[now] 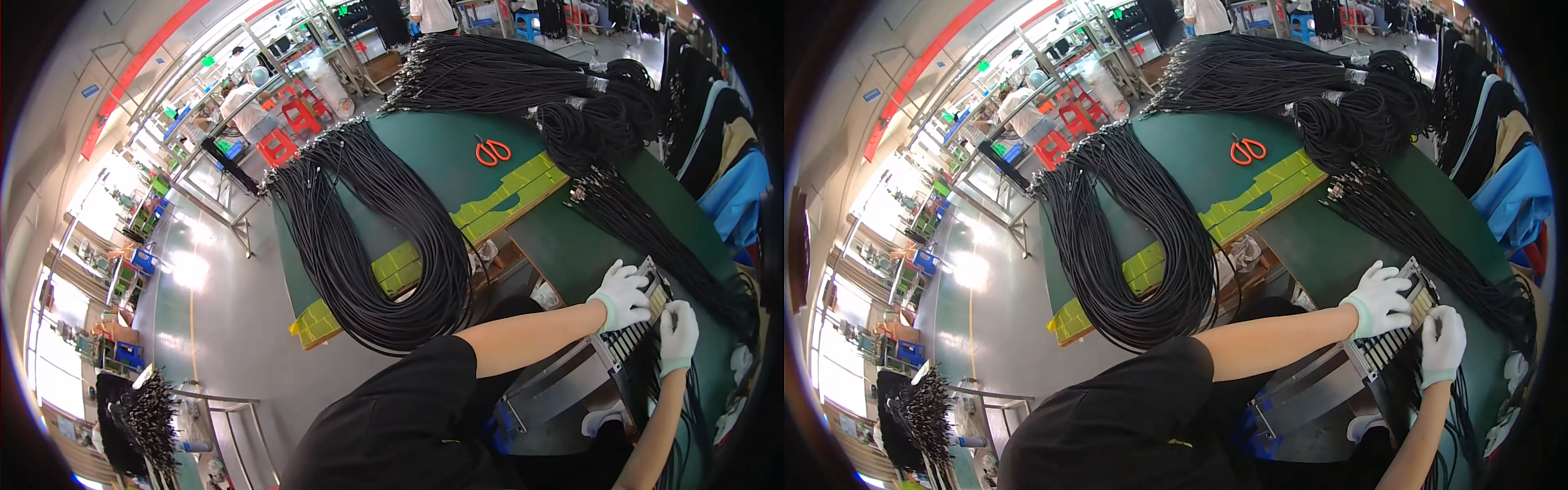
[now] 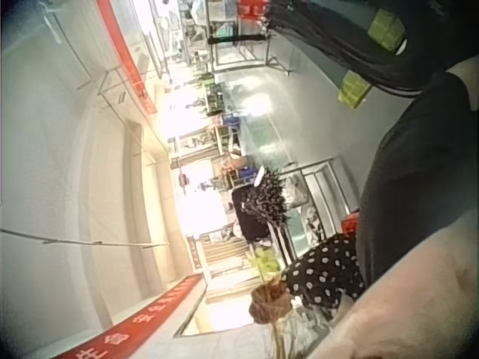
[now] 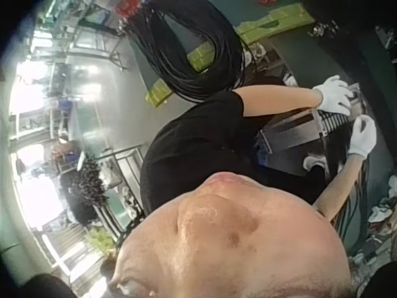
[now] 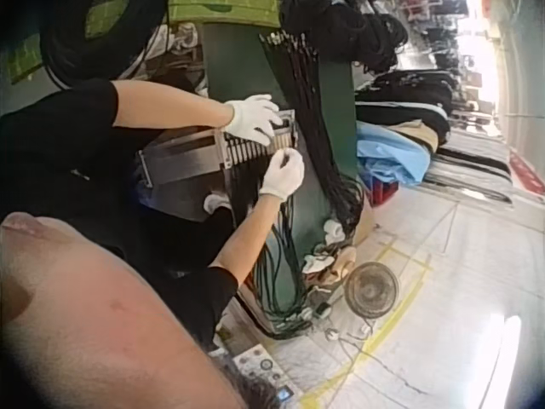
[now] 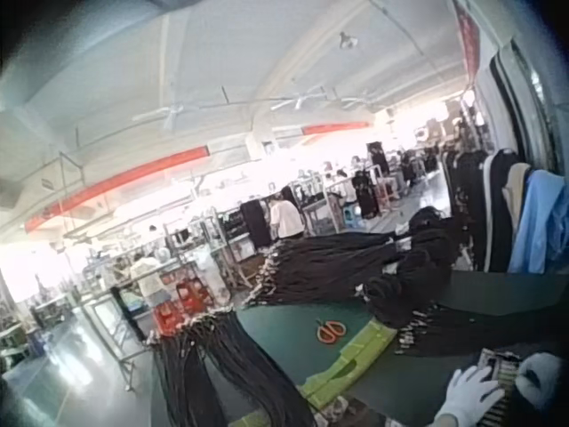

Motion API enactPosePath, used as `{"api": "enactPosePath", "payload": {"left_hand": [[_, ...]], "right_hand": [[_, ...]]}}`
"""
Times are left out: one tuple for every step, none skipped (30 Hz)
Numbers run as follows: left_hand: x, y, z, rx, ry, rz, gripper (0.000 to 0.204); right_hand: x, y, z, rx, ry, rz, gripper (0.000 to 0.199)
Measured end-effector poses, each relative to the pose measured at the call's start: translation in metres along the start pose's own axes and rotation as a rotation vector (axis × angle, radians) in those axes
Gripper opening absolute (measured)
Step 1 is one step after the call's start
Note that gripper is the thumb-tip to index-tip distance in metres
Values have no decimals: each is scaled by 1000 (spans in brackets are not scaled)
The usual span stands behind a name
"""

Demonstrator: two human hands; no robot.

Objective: The person inserts cables into the slots of a metal fixture by hand and slides the fixture cover shut. Afterwards, the person unscrews the cap of a glass bottle and handles the bottle.

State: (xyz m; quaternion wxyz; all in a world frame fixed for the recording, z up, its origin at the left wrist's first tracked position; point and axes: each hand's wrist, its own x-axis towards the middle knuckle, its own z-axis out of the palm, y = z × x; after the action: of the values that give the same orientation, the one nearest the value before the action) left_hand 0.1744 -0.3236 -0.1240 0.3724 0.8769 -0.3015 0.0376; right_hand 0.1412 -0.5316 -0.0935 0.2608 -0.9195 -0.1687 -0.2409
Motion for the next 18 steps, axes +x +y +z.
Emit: {"api": "enactPosePath", "payload": {"left_hand": [[3, 0, 1, -59, 48, -25, 29], [3, 4, 5, -81, 150, -55, 29], [4, 4, 5, -94, 187, -41, 27], [4, 5, 5, -107, 223, -28, 25], [5, 4, 7, -109, 247, 11, 22], [6, 2, 7, -121, 231, 34, 22], [7, 0, 7, -133, 215, 58, 23], [6, 2, 7, -135, 254, 74, 21], [6, 2, 8, -138, 252, 78, 21], [6, 1, 8, -99, 292, 143, 20], [6, 2, 7, -59, 332, 207, 19], [6, 3, 7, -44, 360, 241, 17], [6, 4, 6, -47, 359, 243, 17], [6, 6, 5, -47, 364, 242, 17], [6, 6, 4, -47, 370, 241, 17], [8, 7, 4, -59, 398, 263, 15], [8, 7, 4, -58, 396, 264, 15], [9, 7, 3, -81, 407, 271, 14]], "right_hand": [[-2, -3, 1, 30, -66, 64, 9], [-3, -6, 3, 43, -61, 10, 11], [-3, -12, 6, 76, -27, -41, 12], [-3, -15, 7, 110, 7, -93, 14], [-5, -14, 9, 126, -19, -79, 15], [-6, -16, 10, 138, -13, -70, 15], [-6, -18, 11, 148, -7, -61, 15], [-9, -14, 13, 217, -31, -3, 17], [-10, -14, 12, 219, -51, 34, 17], [-11, -15, 12, 224, -70, 71, 18], [-12, -15, 12, 256, -100, 125, 21], [-11, -20, 11, 282, -106, 158, 23], [-11, -26, 10, 306, -112, 191, 24], [-12, -23, 13, 377, -107, 243, 28], [-12, -23, 11, 378, -126, 272, 28], [-11, -23, 9, 381, -143, 301, 29], [-11, -20, 8, 381, -126, 307, 23], [-9, -18, 3, 369, -170, 320, 19]]}}
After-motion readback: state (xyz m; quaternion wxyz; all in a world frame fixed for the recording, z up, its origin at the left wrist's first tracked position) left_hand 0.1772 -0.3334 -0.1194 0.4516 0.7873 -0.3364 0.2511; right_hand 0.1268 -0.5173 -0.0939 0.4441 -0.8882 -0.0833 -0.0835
